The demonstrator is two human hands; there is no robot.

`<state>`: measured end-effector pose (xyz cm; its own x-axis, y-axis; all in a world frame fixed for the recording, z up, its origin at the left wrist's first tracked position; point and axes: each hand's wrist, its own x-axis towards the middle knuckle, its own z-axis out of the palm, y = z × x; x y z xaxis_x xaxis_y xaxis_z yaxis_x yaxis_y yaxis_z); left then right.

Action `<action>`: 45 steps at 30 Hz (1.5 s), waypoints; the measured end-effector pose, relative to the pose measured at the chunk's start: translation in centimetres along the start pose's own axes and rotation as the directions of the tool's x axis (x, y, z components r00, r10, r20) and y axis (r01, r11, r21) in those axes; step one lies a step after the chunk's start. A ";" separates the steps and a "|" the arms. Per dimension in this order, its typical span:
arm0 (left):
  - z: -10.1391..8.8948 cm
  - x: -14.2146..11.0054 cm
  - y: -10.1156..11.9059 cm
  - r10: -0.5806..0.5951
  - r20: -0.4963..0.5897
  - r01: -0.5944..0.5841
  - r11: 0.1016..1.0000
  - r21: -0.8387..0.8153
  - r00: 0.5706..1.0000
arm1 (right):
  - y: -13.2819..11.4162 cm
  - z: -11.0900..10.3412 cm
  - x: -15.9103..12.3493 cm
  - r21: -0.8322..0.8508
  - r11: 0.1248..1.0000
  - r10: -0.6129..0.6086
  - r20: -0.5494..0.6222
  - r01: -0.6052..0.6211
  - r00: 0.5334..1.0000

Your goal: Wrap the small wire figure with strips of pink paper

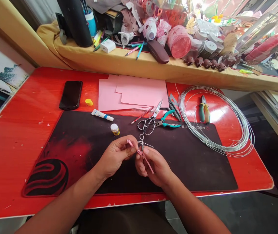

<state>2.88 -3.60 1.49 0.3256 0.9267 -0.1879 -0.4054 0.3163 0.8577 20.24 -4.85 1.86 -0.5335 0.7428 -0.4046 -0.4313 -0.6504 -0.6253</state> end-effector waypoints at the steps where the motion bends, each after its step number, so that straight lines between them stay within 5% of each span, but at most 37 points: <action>1: 0.0 0.0 0.1 0.003 0.022 -0.004 1.000 0.013 1.000 | 0.0 0.0 0.0 -0.003 1.000 -0.005 0.009 0.005 1.000; 8: 0.2 0.0 0.3 0.035 0.053 -0.038 0.998 0.059 0.998 | 0.1 -0.3 0.3 -0.030 0.999 -0.018 -0.003 0.018 1.000; 19: 0.8 -0.1 -0.6 -0.074 -0.139 0.071 0.997 -0.027 0.988 | 0.1 0.1 0.6 -0.123 0.984 -0.141 -0.099 0.129 0.985; 29: 0.4 -0.1 -0.4 -0.121 -0.187 0.087 0.980 -0.181 0.975 | -0.1 -0.1 0.5 0.005 0.997 -0.081 -0.035 0.081 0.996; 39: 0.9 -0.6 0.3 -0.111 -0.235 0.099 0.993 -0.061 0.966 | 0.0 -0.3 0.4 -0.088 0.989 -0.127 -0.078 0.120 0.989; 45: 1.3 -1.4 1.1 -0.116 -0.296 0.136 0.989 0.050 0.948 | 0.1 -0.8 0.3 -0.306 0.939 -0.197 -0.114 0.155 0.974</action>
<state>3.07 -4.79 3.25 0.1025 0.9021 -0.4192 -0.3139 0.4292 0.8469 20.63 -4.58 1.19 -0.3512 0.8697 -0.3467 -0.2646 -0.4474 -0.8543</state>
